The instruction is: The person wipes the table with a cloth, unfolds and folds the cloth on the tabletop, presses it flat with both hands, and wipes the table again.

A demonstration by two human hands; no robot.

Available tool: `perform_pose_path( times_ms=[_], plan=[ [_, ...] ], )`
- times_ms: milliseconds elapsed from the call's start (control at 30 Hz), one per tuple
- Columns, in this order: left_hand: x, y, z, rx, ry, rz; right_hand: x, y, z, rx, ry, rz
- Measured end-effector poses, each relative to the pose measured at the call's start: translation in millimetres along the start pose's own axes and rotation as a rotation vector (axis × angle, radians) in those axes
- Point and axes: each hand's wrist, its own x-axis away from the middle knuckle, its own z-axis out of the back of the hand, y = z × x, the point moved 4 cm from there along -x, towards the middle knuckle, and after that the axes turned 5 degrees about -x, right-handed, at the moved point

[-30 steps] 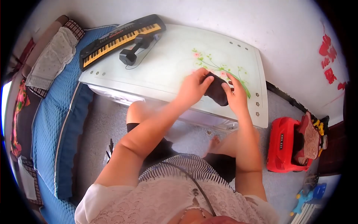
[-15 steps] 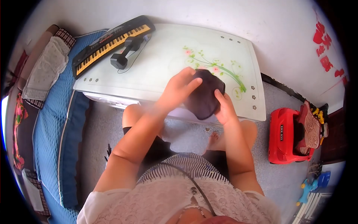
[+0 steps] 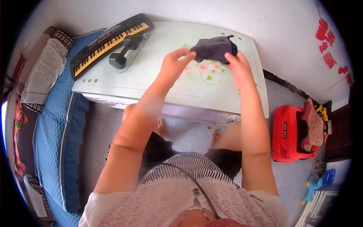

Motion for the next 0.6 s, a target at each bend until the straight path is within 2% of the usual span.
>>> perform_pose_path(
  times_ms=[33,100,133,167,200,267,367,467,567,600],
  plan=[
    [-0.7,-21.2,1.4,-0.018,-0.022,0.071,1.9,18.4,6.3,0.055,0.016,-0.027],
    [9.3,-74.2,4.5,-0.283,-0.075,0.035,30.6,55.8,16.8,0.211,0.029,-0.147],
    [-2.7,-121.9,6.2,-0.637,-0.256,-0.076,42.4,84.6,28.0,0.363,0.023,-0.192],
    [14.3,-144.0,7.6,-0.607,-0.305,-0.042,52.4,119.1,44.0,0.516,0.015,-0.239],
    [30.3,-137.9,8.5,-0.652,-0.299,0.138,58.9,147.0,58.7,0.731,0.042,-0.164],
    [32.0,-159.4,9.0,-0.761,-0.055,-0.036,77.0,146.6,51.8,1.016,0.105,0.138],
    [23.9,-127.3,-18.9,-0.781,0.079,-0.272,73.8,126.4,4.2,1.061,0.011,0.421],
    [2.1,-128.2,-58.7,-0.821,0.136,-0.587,53.1,133.4,-41.9,1.106,-0.08,0.641],
    [-8.0,-162.2,-79.3,-1.06,0.116,-0.49,26.9,177.7,-57.0,1.29,-0.13,0.406],
    [-8.3,-167.5,-82.4,-1.131,0.113,-0.444,25.6,181.5,-57.2,1.292,-0.118,0.449]
  ],
)
